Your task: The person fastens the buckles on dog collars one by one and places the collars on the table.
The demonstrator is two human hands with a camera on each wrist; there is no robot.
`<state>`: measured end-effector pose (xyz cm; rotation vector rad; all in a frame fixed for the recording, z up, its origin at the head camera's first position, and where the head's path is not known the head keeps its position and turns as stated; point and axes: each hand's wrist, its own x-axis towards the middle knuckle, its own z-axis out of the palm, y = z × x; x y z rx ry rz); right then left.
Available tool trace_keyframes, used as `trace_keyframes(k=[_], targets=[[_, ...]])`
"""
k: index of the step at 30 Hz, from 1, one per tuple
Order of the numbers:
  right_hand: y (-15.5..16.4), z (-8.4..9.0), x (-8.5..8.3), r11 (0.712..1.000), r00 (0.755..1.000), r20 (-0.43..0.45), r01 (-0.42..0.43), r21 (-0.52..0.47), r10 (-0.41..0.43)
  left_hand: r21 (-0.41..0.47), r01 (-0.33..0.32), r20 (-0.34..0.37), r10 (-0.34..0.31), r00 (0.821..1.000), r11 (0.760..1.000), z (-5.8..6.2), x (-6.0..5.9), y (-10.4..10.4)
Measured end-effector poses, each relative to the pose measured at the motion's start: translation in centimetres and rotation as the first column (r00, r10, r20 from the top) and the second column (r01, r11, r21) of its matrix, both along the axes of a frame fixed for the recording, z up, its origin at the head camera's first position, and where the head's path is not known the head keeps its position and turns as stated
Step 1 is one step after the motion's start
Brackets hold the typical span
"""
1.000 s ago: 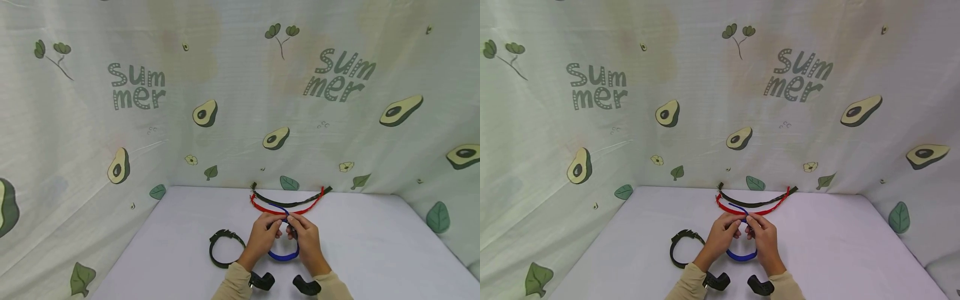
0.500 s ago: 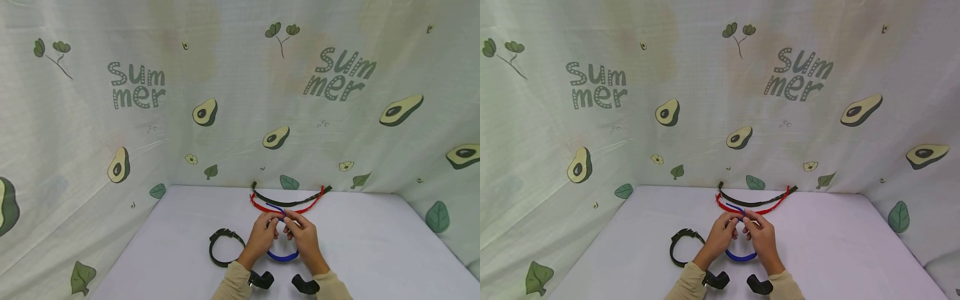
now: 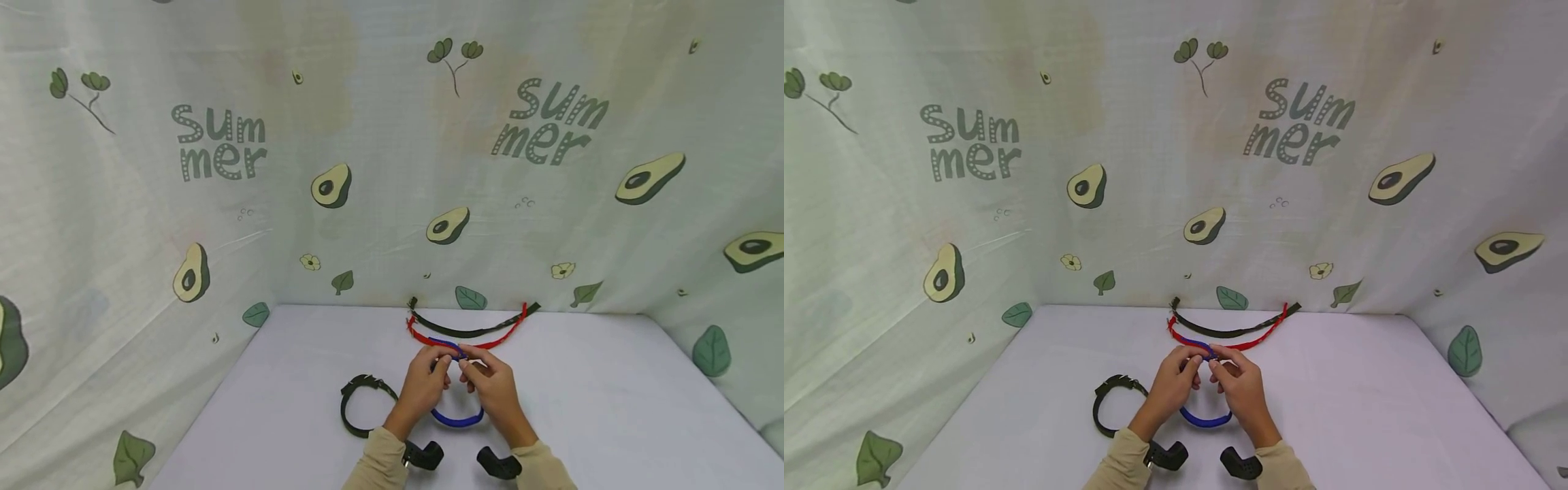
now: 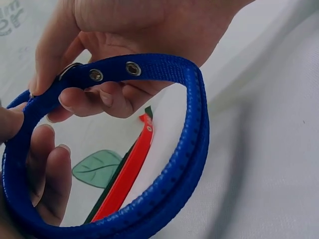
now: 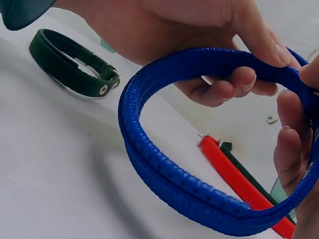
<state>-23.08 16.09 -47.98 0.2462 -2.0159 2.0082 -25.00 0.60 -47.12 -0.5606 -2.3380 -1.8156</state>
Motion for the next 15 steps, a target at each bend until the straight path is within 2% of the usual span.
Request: trace_keyframes(k=[9,15], targets=[[-0.19,0.11,-0.03,1.0,0.999,0.036,0.025,-0.01,-0.025,0.078,-0.019,0.092,0.011,0.996,0.997,-0.02,-0.11,-0.21],[-0.22,0.03,0.02,0.999,0.998,0.038,0.042,-0.019,-0.041,0.105,-0.007,0.082,-0.002,0.997,0.994,-0.11,-0.23,-0.14]])
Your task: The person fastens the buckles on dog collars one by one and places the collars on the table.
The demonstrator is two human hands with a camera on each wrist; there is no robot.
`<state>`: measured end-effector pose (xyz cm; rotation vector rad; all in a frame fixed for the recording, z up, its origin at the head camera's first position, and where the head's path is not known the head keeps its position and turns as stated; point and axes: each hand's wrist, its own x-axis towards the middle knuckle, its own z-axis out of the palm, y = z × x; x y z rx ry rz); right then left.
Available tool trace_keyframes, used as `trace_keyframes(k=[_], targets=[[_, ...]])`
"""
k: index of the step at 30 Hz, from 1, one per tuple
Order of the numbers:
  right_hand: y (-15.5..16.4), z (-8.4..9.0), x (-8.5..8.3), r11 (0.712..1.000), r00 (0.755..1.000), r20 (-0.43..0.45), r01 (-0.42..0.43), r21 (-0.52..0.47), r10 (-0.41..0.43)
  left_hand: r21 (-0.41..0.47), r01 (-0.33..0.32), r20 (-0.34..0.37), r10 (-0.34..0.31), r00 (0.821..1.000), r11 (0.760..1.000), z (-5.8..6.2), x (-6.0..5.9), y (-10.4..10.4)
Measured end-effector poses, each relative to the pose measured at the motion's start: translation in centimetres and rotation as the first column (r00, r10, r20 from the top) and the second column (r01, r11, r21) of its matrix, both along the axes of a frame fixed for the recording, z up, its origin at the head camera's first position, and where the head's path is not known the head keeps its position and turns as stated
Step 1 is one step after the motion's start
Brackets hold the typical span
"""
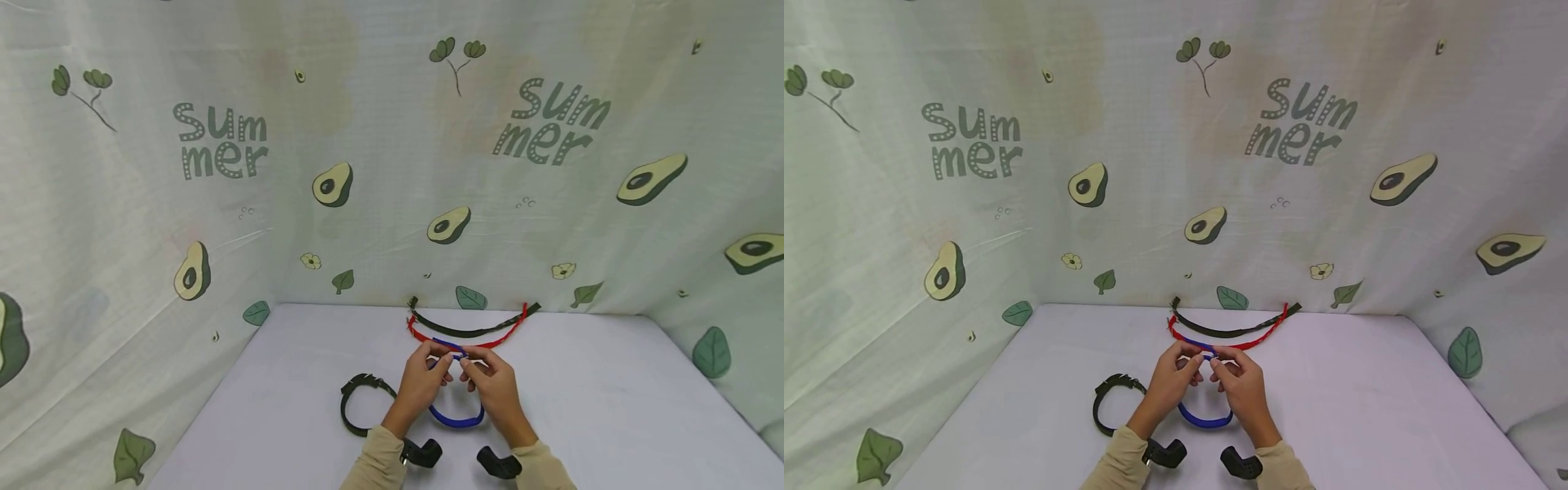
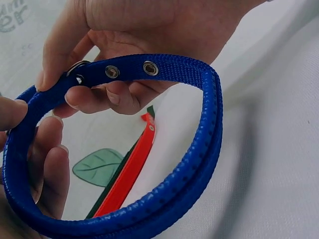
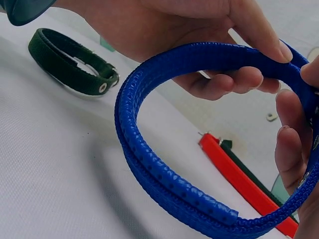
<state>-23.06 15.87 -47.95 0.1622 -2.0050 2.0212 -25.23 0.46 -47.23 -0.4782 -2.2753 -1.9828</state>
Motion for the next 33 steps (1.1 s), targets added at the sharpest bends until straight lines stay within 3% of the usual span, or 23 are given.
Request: trace_keyframes(k=[12,22,33], targets=[[0.29,-0.17,-0.44,0.998,0.999,0.005,0.041,-0.038,-0.041,-0.011,0.043,0.002,-0.043,0.999,0.999,0.34,0.1,-0.41],[0.61,-0.21,-0.36,0.983,0.995,0.045,0.1,-0.151,-0.094,0.0,0.045,0.023,-0.045,0.999,0.999,-0.07,0.05,-0.56],[0.72,-0.12,-0.37,0.984,0.995,0.064,0.083,-0.155,-0.074,-0.017,0.028,0.058,-0.027,0.998,0.999,0.12,0.22,-0.47]])
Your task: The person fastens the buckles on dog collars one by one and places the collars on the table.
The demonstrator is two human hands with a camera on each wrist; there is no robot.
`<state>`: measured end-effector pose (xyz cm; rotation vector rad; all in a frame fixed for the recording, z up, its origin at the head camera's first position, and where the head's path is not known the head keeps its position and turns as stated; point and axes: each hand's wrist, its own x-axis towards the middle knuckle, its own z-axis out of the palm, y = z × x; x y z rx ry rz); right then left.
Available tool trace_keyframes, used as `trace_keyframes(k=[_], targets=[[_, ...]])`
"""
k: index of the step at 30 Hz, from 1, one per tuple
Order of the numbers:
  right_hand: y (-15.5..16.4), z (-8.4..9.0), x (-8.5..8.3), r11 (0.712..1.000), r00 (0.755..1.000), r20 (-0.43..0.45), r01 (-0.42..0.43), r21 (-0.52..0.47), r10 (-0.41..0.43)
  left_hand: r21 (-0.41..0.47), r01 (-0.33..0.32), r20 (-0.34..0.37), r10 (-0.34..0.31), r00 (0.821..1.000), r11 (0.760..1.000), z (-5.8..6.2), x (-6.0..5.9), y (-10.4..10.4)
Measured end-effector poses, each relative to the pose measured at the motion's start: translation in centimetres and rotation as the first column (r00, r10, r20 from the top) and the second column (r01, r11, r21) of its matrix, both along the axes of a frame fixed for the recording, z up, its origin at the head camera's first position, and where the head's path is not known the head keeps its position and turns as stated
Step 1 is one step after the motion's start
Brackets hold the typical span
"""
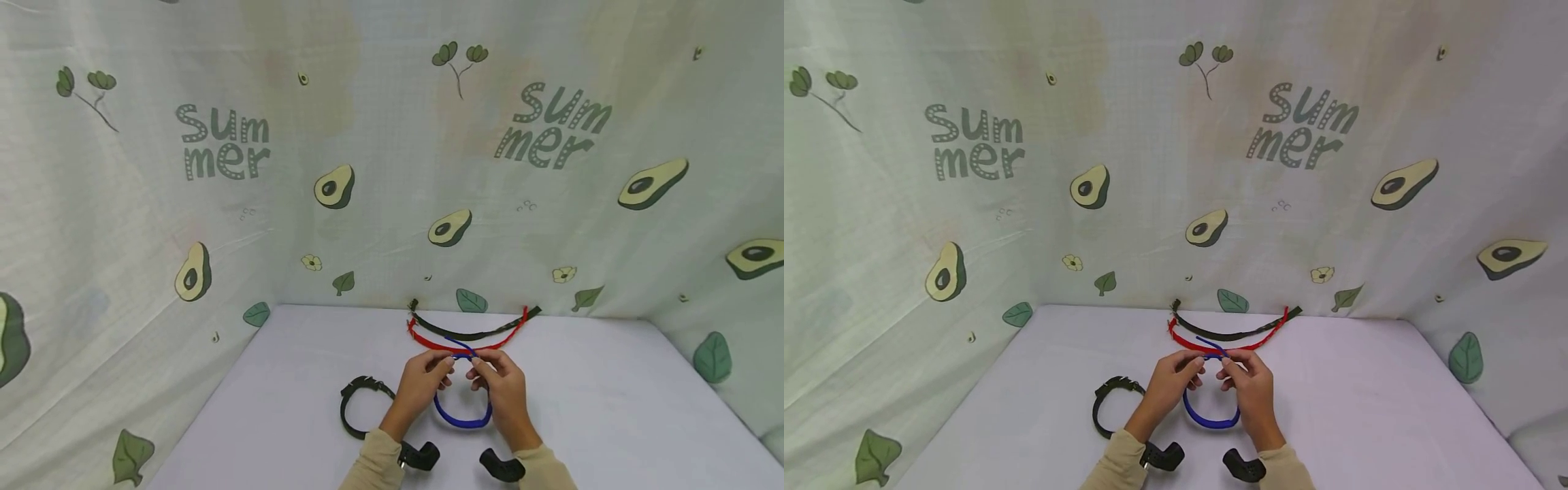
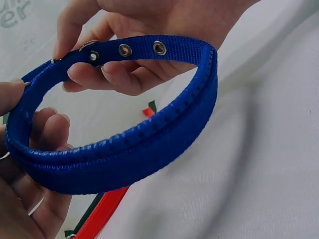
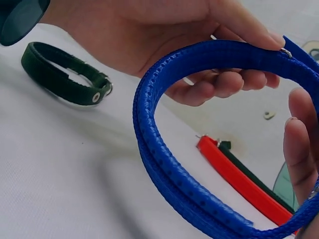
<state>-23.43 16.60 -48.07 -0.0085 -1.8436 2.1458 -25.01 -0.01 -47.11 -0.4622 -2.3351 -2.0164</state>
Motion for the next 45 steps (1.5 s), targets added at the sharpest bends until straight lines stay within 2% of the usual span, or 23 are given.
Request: trace_keyframes(k=[5,11,16,22,29,38,41,45], targets=[[0.0,-0.3,-0.4,0.999,1.0,-0.003,-0.029,0.028,0.029,0.039,-0.016,-0.002,0.016,1.0,0.999,-0.2,-0.3,0.1],[-0.2,-0.5,-0.8,1.0,1.0,0.012,-0.024,0.011,0.023,0.09,-0.027,-0.011,0.028,1.0,0.996,-0.3,-0.7,0.3],[-0.6,-0.5,-1.0,0.999,0.998,-0.04,-0.041,-0.005,0.041,0.099,-0.043,-0.031,0.046,0.998,0.994,-0.3,-0.9,0.2],[-1.2,-0.5,-1.5,0.998,0.994,-0.087,-0.063,-0.017,0.061,0.075,-0.063,-0.02,0.065,0.998,0.995,0.1,-1.1,-0.3],[-1.9,-0.5,-1.8,0.991,0.992,-0.048,-0.117,-0.066,0.114,0.048,-0.095,-0.085,0.099,0.991,0.994,0.1,-1.6,-1.1],[-1.7,-1.6,-1.4,0.993,0.995,0.034,-0.096,-0.073,0.098,0.02,-0.097,-0.069,0.098,0.993,0.995,-1.0,-1.2,-1.3],[-2.0,-1.7,-1.2,0.992,0.993,0.043,-0.105,-0.069,0.108,0.028,-0.098,-0.053,0.1,0.994,0.995,-1.3,-1.1,-1.6],[-1.8,-1.8,-1.3,0.994,0.994,0.028,-0.107,-0.012,0.107,0.032,-0.089,-0.04,0.09,0.995,0.996,-1.6,-1.2,-1.5]])
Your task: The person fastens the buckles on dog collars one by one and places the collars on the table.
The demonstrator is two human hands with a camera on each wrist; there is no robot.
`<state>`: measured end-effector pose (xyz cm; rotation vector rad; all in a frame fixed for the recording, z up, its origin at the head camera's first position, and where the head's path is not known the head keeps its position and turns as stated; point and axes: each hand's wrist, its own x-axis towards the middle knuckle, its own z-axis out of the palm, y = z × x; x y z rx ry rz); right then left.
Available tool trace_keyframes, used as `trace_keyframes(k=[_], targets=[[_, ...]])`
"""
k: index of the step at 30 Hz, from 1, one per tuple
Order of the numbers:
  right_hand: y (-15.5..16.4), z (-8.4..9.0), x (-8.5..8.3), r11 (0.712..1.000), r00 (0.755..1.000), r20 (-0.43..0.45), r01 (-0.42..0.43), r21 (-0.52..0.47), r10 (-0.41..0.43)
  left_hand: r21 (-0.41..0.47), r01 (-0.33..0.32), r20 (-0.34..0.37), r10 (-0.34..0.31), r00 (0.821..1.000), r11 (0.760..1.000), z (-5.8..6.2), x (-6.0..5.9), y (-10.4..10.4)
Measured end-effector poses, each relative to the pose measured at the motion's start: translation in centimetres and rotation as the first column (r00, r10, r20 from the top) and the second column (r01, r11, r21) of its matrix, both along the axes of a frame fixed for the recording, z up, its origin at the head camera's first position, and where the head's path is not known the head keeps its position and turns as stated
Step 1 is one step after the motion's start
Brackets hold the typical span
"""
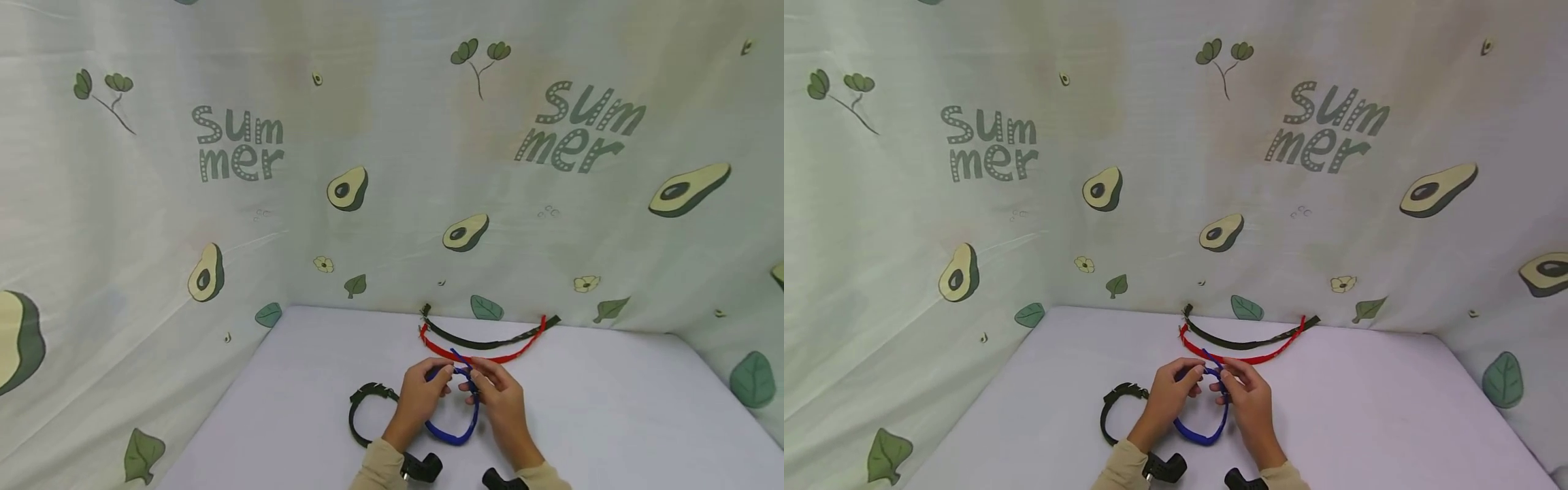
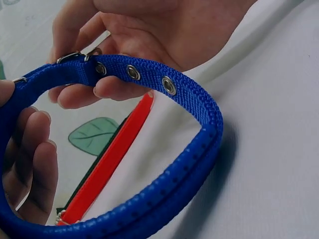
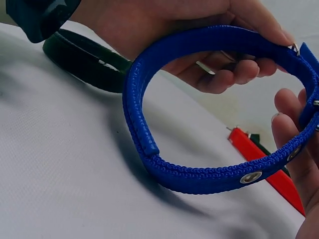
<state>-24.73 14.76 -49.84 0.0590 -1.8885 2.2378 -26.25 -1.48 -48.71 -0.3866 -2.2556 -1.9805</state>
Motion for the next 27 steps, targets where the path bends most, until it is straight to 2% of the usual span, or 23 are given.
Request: trace_keyframes(k=[5,11,13,14,20,21,27], targets=[[0.3,0.3,0.3,0.999,0.999,-0.054,0.005,0.049,-0.002,-0.015,0.016,-0.002,-0.016,1.0,1.0,0.3,0.2,0.3],[0.4,0.1,0.9,0.999,0.999,-0.051,0.002,0.046,0.0,-0.021,0.009,0.005,-0.009,1.0,1.0,0.0,0.8,0.5],[0.4,0.0,0.9,0.999,0.999,-0.05,0.004,0.043,-0.002,-0.018,-0.003,0.018,0.003,1.0,1.0,0.2,0.9,0.7],[0.3,-0.1,0.8,0.999,0.999,-0.052,0.005,0.043,-0.003,-0.017,-0.006,0.019,0.006,1.0,1.0,0.6,1.2,0.7],[0.4,0.1,0.5,0.998,0.997,-0.074,0.019,0.067,-0.014,-0.026,0.005,0.019,-0.004,1.0,1.0,0.4,0.9,0.6],[0.3,0.1,0.5,0.997,0.996,-0.082,0.021,0.071,-0.015,-0.035,0.005,0.017,-0.005,1.0,0.999,0.0,0.6,0.5],[0.2,0.5,0.6,0.993,0.994,-0.111,0.028,0.111,-0.016,-0.114,-0.002,0.018,0.004,1.0,0.993,0.2,0.7,0.4]])
